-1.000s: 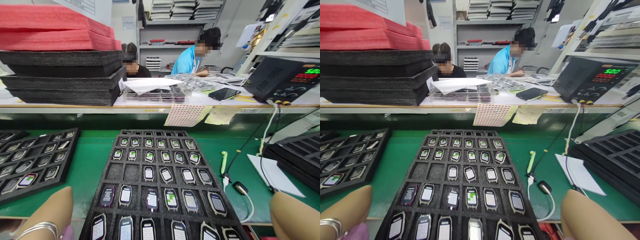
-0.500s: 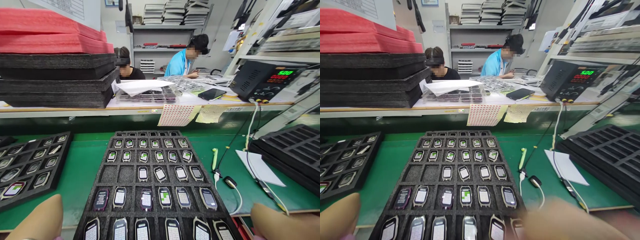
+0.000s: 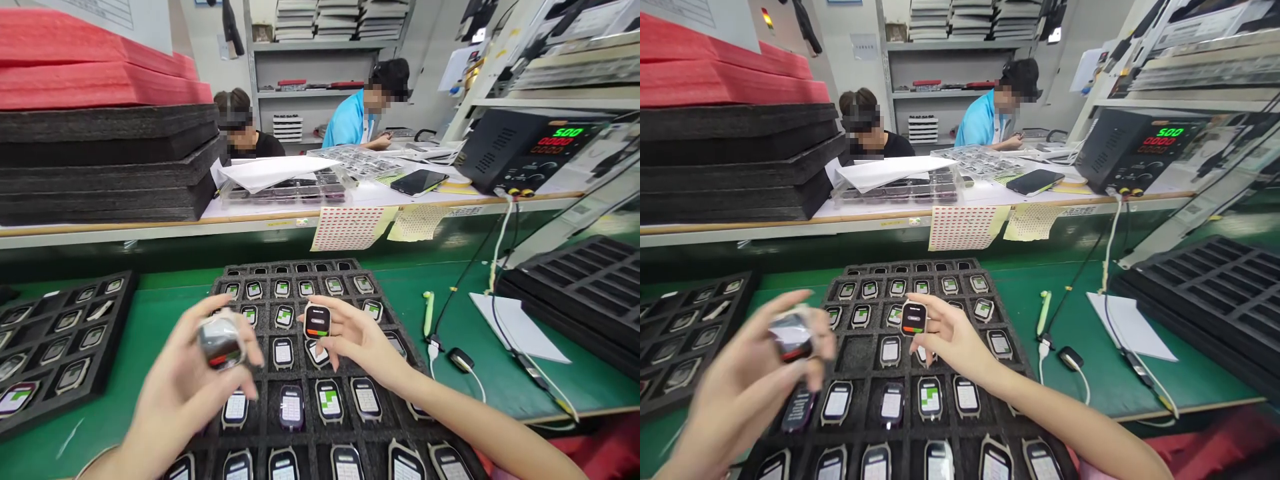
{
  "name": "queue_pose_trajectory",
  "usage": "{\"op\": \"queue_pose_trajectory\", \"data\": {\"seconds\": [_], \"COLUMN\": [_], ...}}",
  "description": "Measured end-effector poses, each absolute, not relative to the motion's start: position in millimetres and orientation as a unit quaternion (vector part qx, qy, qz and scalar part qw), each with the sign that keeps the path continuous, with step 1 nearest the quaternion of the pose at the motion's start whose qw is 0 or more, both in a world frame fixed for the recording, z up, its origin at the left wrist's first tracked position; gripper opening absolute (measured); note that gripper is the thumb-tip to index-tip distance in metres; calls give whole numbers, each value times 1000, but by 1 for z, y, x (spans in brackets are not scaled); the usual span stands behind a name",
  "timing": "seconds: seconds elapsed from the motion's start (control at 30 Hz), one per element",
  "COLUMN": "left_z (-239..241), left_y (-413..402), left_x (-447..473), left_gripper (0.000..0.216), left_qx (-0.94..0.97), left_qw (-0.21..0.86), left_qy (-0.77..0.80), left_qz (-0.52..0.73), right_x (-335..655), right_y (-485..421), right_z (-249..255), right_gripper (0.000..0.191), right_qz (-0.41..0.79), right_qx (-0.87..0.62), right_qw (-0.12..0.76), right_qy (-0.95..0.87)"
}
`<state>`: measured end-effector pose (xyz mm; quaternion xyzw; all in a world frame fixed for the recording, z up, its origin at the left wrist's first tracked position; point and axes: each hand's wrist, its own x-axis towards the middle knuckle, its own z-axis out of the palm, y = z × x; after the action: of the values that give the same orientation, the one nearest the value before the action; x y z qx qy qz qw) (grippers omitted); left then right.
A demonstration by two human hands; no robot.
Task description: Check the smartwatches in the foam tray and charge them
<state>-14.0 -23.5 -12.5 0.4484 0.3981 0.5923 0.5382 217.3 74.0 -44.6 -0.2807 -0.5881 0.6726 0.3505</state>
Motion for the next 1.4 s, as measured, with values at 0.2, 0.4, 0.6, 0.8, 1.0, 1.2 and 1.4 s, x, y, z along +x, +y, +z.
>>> {"op": "queue_pose_trajectory", "data": {"seconds": [0.2, 0.4, 0.6, 0.8, 1.0, 1.2, 1.4], "left_z": [-46, -55, -55, -55, -54, -56, -55], "left_y": [26, 25, 26, 30, 28, 28, 27], "left_x": [10, 11, 12, 9, 10, 11, 8], "left_gripper": [52, 56, 45, 49, 64, 60, 44], "left_qx": [441, 464, 464, 461, 466, 476, 500], "left_qw": [631, 644, 634, 623, 618, 617, 610], "left_qy": [386, 329, 341, 348, 336, 348, 337], "left_qz": [509, 511, 516, 527, 537, 521, 514], "right_x": [219, 217, 219, 221, 219, 220, 220], "right_y": [76, 75, 74, 68, 67, 67, 69], "right_z": [-45, -44, -43, -43, -47, -43, -49], "right_gripper": [46, 32, 34, 54, 49, 35, 31], "right_qz": [653, 610, 620, 656, 641, 633, 615], "right_qx": [-293, -347, -322, -288, -303, -298, -326], "right_qw": [355, 369, 348, 320, 318, 342, 319], "right_qy": [-601, -609, -624, -620, -629, -627, -644]}}
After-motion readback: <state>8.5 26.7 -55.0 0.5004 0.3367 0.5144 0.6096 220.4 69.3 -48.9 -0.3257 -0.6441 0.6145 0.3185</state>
